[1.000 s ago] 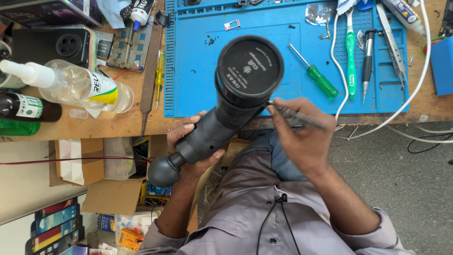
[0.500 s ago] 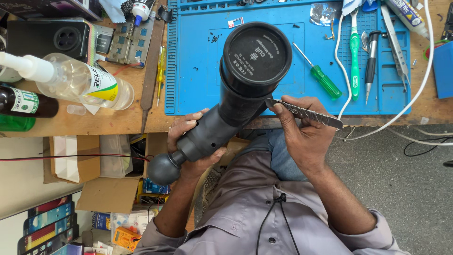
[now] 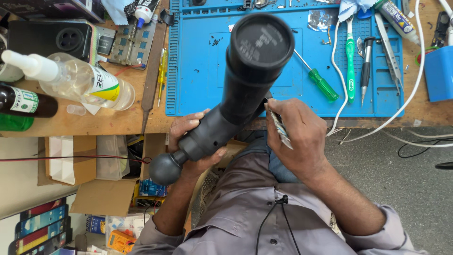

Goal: The person uses a green screwdriver to remove a screw from a black handheld massager, then uses a metal prying tool to separate the casing. The person repeatedly pries along the seam and rotates the device to access different areas. The massager remains partially disassembled at the end.

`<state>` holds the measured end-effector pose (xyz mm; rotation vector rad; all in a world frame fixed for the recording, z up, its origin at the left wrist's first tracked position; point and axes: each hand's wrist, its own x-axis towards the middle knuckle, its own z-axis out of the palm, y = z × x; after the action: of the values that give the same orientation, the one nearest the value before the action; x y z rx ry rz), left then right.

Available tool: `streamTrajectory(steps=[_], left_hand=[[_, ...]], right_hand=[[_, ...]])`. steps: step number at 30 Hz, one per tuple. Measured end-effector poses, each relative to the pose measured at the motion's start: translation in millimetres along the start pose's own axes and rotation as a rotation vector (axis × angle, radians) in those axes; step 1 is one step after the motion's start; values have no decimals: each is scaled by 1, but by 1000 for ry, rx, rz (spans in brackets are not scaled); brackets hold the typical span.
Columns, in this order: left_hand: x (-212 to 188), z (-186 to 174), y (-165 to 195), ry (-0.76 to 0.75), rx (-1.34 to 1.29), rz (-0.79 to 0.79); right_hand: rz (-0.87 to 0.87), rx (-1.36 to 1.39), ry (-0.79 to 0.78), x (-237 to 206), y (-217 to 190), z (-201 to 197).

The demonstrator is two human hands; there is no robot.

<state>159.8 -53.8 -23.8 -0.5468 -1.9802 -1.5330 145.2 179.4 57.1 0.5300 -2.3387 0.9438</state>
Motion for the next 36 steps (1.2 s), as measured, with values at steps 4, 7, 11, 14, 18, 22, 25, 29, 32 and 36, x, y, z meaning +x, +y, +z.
streamTrajectory(steps=[4, 7, 11, 14, 18, 22, 25, 29, 32, 36], left_hand=[[3, 5, 7, 64, -161, -130], [9, 10, 9, 142, -196, -230], [13, 18, 13, 284, -444, -344], [16, 21, 14, 336, -580, -388], [19, 18, 14, 398, -682, -517], [26, 12, 8, 459, -737, -645], [29, 10, 10, 525, -795, -749], [31, 27, 19, 567, -923, -799], [29, 60, 25, 574, -1021, -660], [22, 86, 31, 453, -1118, -476]], right_hand=[[192, 223, -32, 21, 15, -7], [520, 678, 43, 26, 40, -8], [475, 746, 153, -5, 42, 6], [429, 664, 133, -9, 43, 8], [746, 559, -145, 15, 60, -14], [628, 40, -343, 28, 71, -32], [394, 165, -203, 22, 59, -31], [471, 1058, -99, 13, 17, 10], [670, 1276, 45, -1, -19, 48], [618, 1434, 190, 5, -26, 59]])
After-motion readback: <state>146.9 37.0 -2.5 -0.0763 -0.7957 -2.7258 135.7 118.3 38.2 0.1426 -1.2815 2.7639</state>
